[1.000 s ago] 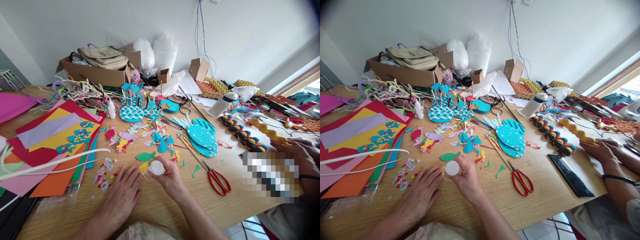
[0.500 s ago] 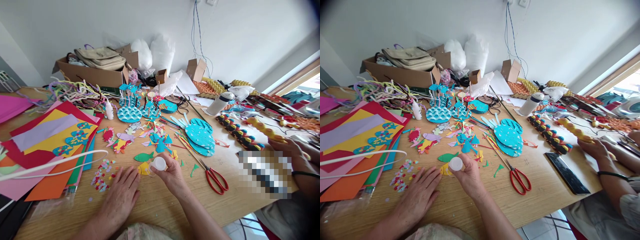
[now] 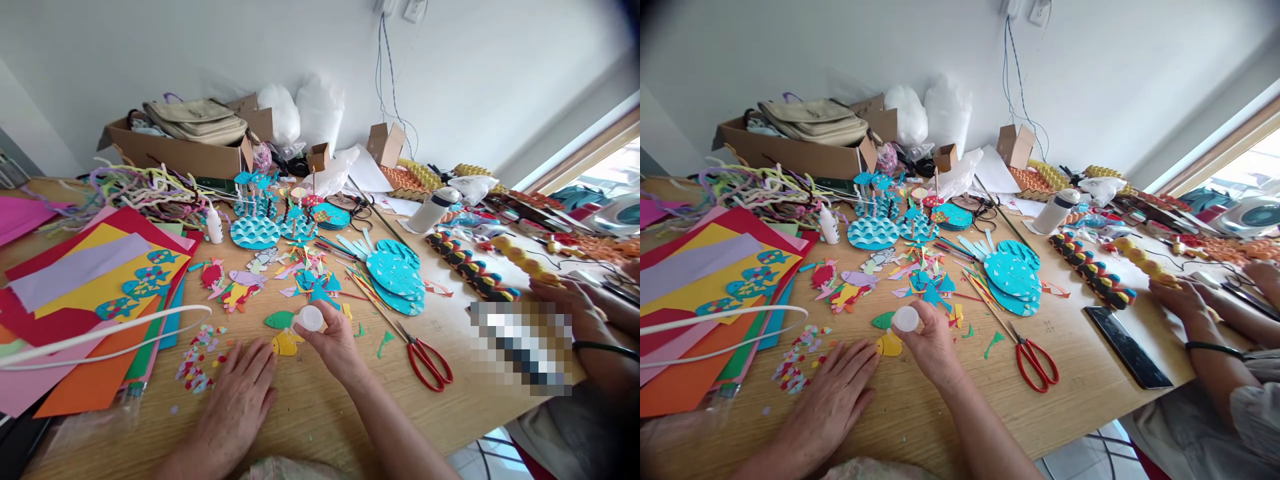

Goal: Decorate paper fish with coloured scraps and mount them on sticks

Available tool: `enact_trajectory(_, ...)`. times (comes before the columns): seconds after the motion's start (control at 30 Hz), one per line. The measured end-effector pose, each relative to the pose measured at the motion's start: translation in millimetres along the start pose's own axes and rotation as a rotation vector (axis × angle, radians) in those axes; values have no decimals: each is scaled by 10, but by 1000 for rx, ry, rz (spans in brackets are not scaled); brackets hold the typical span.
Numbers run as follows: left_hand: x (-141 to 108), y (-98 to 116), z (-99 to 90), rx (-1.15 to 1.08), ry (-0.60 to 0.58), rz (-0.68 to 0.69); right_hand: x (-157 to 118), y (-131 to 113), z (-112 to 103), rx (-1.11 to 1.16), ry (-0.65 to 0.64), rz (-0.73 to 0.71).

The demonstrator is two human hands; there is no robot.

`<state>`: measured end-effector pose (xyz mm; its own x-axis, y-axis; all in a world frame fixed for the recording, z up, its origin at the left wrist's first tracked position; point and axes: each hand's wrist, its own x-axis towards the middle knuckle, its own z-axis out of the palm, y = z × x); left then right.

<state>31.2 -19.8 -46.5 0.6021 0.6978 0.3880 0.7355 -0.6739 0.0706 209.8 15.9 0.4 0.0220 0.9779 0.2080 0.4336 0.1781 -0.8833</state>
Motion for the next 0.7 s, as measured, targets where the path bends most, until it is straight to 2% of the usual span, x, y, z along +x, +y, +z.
enact_trajectory(0.3, -8, 8, 21, -11, -7, -24, 13, -3, 30, 2, -10, 0)
enact_trajectory(0.5, -15, 7, 32, -5, 7, -27, 23, -5, 148, 24, -45, -40)
enact_trajectory(0.7, -15, -4, 2, 14, -69, 5, 10, -39, 171, 9, -66, -32)
